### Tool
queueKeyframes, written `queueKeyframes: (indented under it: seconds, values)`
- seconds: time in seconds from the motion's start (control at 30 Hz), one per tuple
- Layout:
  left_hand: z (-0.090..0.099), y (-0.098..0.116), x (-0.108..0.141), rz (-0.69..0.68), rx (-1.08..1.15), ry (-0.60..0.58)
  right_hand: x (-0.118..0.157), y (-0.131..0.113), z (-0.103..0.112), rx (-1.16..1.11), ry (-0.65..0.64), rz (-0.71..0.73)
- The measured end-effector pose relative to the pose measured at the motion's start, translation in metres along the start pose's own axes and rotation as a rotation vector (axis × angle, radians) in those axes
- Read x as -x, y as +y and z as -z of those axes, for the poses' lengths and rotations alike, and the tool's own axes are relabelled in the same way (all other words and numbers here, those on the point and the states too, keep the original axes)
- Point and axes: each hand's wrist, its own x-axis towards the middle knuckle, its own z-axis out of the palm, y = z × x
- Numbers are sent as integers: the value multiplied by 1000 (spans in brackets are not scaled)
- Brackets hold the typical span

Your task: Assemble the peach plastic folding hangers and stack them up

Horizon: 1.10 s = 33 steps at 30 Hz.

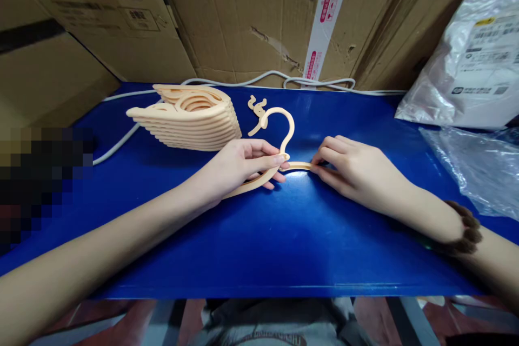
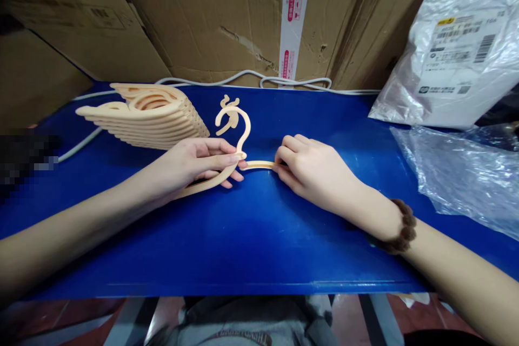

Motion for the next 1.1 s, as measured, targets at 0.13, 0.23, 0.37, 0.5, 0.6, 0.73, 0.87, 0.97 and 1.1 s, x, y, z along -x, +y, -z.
queueKeyframes:
  seconds: [0.13,0.23,0.37,0.5,0.6,0.73,0.87,0.97,1.1]
  values:
    - [3,-2,-1,21,53,-17,-2,-2,-8,58,33,17]
    - [4,-2,-2,22,63,-16,-2,-1,-15,90,53,32]
    - [3,-3,-3,26,65,-25,-1,1,-22,144,72,43]
    - [4,-4,-4,19,50,-13,2,-1,-23,162,56,49]
    - [6,-4,-5,12,31,-17,6,-4,-20,166,23,51]
    - [7,-3,-5,-3,-5,-28,9,-6,-17,136,5,24]
    - [6,0,-2,-11,-22,-12,11,-4,-16,44,55,27]
    - [4,1,-1,-36,-49,-9,11,-4,-14,-25,50,40]
    - [3,2,-1,-47,-75,-26,9,-5,-11,-79,41,70]
